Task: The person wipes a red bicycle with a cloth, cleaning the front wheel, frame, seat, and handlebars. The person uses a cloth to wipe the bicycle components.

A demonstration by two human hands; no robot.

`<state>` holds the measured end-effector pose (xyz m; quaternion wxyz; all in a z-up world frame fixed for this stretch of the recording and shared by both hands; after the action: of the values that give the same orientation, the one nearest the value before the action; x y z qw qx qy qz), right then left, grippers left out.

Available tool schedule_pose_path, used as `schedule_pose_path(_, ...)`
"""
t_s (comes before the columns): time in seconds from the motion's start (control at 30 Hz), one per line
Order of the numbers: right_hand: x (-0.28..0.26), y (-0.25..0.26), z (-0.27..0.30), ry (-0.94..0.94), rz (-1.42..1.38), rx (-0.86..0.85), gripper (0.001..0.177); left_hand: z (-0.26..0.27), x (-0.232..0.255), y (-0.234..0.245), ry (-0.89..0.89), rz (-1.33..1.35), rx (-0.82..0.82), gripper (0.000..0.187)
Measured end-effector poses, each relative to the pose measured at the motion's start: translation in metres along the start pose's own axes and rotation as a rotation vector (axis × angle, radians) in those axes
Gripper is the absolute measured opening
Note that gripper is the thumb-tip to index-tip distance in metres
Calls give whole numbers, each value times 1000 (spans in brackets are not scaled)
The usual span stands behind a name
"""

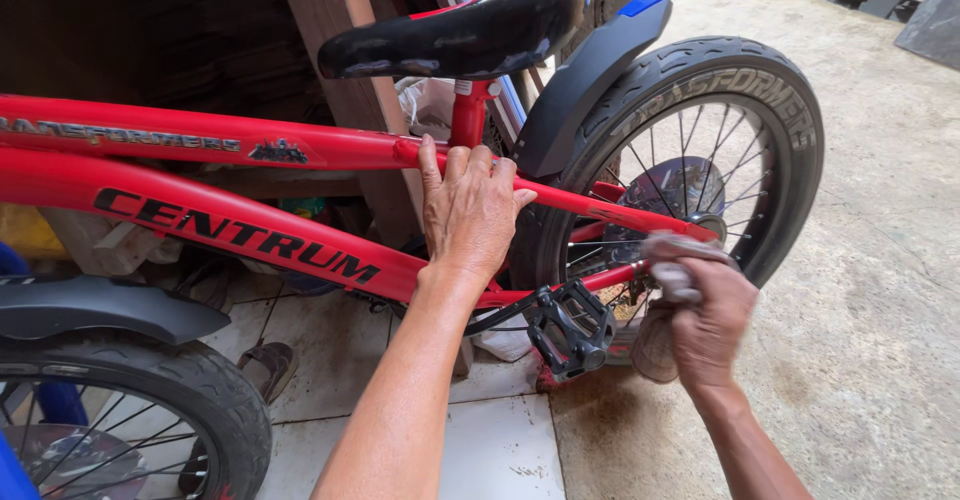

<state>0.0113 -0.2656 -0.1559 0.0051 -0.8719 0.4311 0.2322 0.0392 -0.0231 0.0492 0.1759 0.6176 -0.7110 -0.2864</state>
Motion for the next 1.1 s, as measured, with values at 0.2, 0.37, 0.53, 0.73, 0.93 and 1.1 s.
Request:
schedule_pose_path(0.2, 82, 66, 66, -709, -471, 642, 40, 1, 1, -2, -18, 5, 24, 38)
schedule_pose_path(0.37, 46, -4, 97, -1177, -848, 349, 39, 3, 1, -4, -22, -2, 17, 38)
schedule_pose_path(0.53, -14, -114, 88, -1573, -1606, 166, 32, 1, 3, -5, -20, -25, -15, 39)
schedule_pose_path(0.73, -33, -135, 82, -1538, -1994, -1, 17, 1, 5, -2, -29, -24, 8, 37)
schedule_pose_path(0.93, -36, -66, 65, -1063, -901, -48, 47, -1, 4, 0, -13, -19, -13, 38)
schedule_pose_path(1.1, -93, -26, -5, 64, -41, -112, 49, 3, 4, -3, -19, -25, 8, 39)
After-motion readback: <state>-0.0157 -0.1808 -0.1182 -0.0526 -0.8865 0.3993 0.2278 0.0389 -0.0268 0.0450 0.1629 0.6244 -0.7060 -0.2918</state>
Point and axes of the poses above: each hand's wrist, its own z-axis away from the middle knuckle, its own y-axis out of the back of the hand, x = y × z, the point moved 7 cm from there along -z, towards the middle knuckle, and after that the axes turned 10 degrees about y, right-handed, at the moved point
